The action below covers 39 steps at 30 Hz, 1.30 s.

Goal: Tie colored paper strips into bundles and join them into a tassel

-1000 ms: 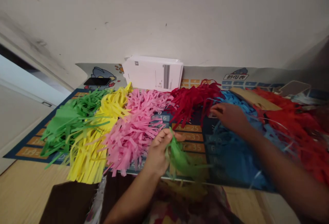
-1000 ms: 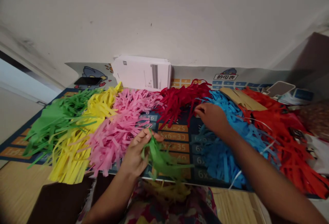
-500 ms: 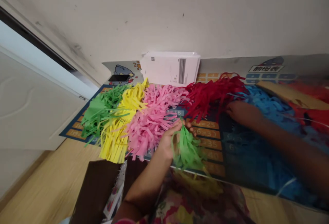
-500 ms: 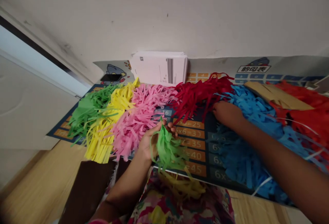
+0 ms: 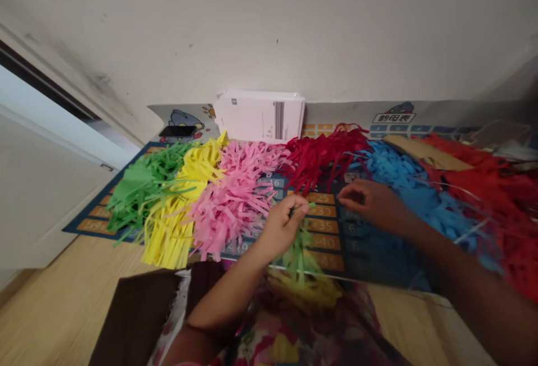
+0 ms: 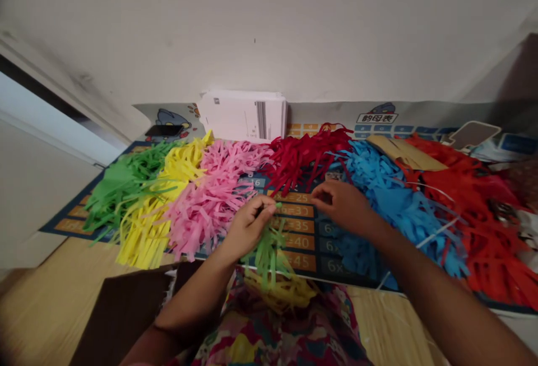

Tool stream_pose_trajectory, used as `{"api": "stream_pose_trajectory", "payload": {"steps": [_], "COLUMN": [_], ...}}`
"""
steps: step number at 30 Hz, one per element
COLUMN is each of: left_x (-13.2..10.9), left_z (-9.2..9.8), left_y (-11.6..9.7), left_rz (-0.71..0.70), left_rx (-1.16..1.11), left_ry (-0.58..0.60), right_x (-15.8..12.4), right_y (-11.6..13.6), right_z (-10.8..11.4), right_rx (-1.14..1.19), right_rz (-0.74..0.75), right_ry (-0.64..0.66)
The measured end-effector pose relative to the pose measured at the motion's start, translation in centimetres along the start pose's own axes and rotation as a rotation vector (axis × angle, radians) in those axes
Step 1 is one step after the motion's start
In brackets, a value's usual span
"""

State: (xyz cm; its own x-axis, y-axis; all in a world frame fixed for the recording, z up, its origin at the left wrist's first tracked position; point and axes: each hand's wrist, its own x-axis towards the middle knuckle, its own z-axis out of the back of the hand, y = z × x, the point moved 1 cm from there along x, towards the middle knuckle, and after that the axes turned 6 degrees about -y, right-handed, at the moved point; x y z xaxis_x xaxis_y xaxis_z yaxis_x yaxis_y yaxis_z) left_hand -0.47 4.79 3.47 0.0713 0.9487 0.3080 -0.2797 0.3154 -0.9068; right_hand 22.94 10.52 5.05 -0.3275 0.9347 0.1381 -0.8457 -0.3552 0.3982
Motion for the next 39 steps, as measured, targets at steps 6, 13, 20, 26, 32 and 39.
{"api": "stream_pose_trajectory", "payload": {"steps": [6,13,20,26,32,39], "left_x": [0.1,-0.1,-0.3,-0.6,-0.6,-0.3], "left_z": [-1.2,-0.5,-0.8,-0.5,-0.4,-0.5], "left_y": [-0.5,-0.3,-0.2,-0.7,-0.9,-0.9], "left_rz": [-0.331,-0.424,-0.368,-0.32,-0.345,-0.439], "left_rx": [0.271,0.439,0.455,0.401,0.311,0.361], "left_ry": [0.045,0.092,0.148,0.227,0.24,0.23], "right_x": [-4.3,-4.4,-4.5,-4.9,-5.3,-5.8], "right_y": [3.7,4.3,4.5,4.5,4.2,4.1], "right_z": [-1.6,-1.6,-2.4,-3.1,-3.6,-2.9], "right_rx": [0.26,0.286,0.481,0.56,0.721,0.556], "right_rz": [0.114,0.136,-0.009,-0.069,-0.186,-0.01], "right_ry": [-0.191,-0.228,-0.18,-0.204,-0.166,-0.271]}}
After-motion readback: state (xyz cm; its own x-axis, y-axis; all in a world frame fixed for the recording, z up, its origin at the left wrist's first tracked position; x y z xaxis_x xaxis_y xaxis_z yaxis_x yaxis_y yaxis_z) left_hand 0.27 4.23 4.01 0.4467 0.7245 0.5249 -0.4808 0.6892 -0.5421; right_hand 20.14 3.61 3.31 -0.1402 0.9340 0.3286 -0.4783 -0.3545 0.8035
